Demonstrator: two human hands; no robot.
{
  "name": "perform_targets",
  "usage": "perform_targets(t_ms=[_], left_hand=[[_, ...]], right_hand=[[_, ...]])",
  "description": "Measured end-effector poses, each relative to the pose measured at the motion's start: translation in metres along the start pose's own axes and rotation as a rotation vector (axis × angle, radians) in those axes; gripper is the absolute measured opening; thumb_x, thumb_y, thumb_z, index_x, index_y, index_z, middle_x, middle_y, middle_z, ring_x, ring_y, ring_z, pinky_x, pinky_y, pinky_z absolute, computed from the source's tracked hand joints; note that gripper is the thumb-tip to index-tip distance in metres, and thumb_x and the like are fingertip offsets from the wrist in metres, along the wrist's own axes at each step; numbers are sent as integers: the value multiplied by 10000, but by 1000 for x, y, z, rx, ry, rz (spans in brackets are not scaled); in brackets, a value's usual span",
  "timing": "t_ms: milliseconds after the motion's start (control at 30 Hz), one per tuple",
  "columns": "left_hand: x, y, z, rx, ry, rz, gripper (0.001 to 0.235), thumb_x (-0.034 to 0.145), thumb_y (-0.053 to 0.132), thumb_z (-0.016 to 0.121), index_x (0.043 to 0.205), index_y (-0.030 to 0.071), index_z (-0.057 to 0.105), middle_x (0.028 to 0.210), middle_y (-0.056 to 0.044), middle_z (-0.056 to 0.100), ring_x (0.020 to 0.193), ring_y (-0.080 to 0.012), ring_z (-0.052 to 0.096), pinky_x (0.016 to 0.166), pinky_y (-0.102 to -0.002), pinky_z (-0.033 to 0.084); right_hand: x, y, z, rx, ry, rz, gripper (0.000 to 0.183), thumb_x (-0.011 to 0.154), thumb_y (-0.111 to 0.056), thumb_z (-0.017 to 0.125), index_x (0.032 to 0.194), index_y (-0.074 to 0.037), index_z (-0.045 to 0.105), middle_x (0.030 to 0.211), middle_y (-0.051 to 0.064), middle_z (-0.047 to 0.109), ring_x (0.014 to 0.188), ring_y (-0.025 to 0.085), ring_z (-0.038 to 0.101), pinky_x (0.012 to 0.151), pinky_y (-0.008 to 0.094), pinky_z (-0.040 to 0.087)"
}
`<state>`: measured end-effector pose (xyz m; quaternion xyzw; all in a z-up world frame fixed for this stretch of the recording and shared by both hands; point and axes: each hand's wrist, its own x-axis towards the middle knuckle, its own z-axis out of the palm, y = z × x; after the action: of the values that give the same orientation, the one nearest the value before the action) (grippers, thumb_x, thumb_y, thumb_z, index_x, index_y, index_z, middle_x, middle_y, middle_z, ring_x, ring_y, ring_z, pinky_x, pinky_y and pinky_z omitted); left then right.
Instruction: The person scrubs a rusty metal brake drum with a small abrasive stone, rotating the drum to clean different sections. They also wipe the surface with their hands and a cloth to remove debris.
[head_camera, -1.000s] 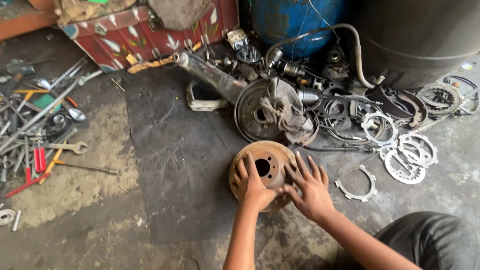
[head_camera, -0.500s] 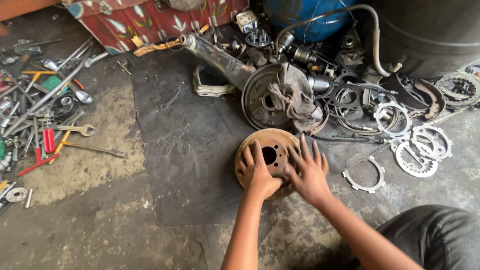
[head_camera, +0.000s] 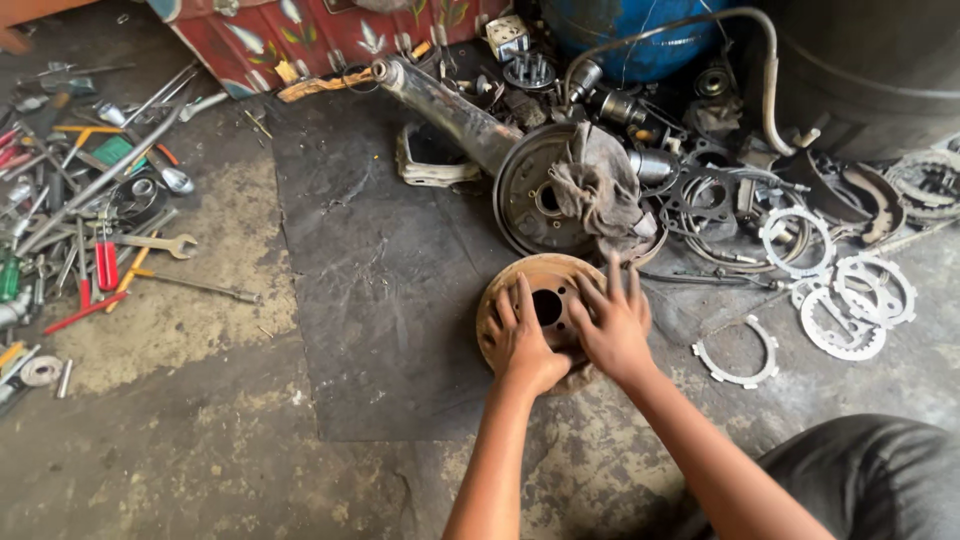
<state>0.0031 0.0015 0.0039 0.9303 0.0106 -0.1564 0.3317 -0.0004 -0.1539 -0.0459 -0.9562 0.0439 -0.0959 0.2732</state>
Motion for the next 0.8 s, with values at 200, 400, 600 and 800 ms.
perform_targets(t_ms=[200, 400, 600, 800], left_hand=[[-1, 2, 0, 5, -15, -13, 1411, 625, 498, 919, 1627, 267, -46, 1714, -125, 35, 1544, -447, 108, 1217, -597, 175], [0, 1, 5, -1, -1, 3, 1434, 622, 503, 929, 1632, 278, -63, 1707, -156, 20, 1533, -473, 98, 1223, -578, 178], [5, -4, 8, -48, 40, 51, 1419, 626, 505, 923, 1647, 268, -34, 1702, -170, 39, 1523, -494, 99, 1212, -589, 185], [3, -8, 15, -46, 72, 36, 1428, 567, 485, 931, 1638, 277, 9, 1705, -132, 64, 1523, -473, 128, 1209, -594, 192]], right_hand=[[-38, 16, -9, -19, 1, -94, 606, 928, -508, 565, 1441, -186, 578, 1693, 100, 199, 1541, 438, 144, 1192, 576, 116], [7, 13, -4, -68, -40, -103, 547, 951, -510, 583, 1407, -209, 593, 1703, 67, 215, 1538, 376, 205, 1216, 556, 135], [-3, 6, -13, -53, -66, -88, 630, 896, -495, 607, 1477, -275, 505, 1686, 81, 227, 1477, 335, 303, 1199, 564, 157], [-31, 14, -12, -103, 30, -64, 590, 933, -461, 590, 1494, -288, 528, 1673, 114, 249, 1504, 422, 237, 1174, 579, 141]])
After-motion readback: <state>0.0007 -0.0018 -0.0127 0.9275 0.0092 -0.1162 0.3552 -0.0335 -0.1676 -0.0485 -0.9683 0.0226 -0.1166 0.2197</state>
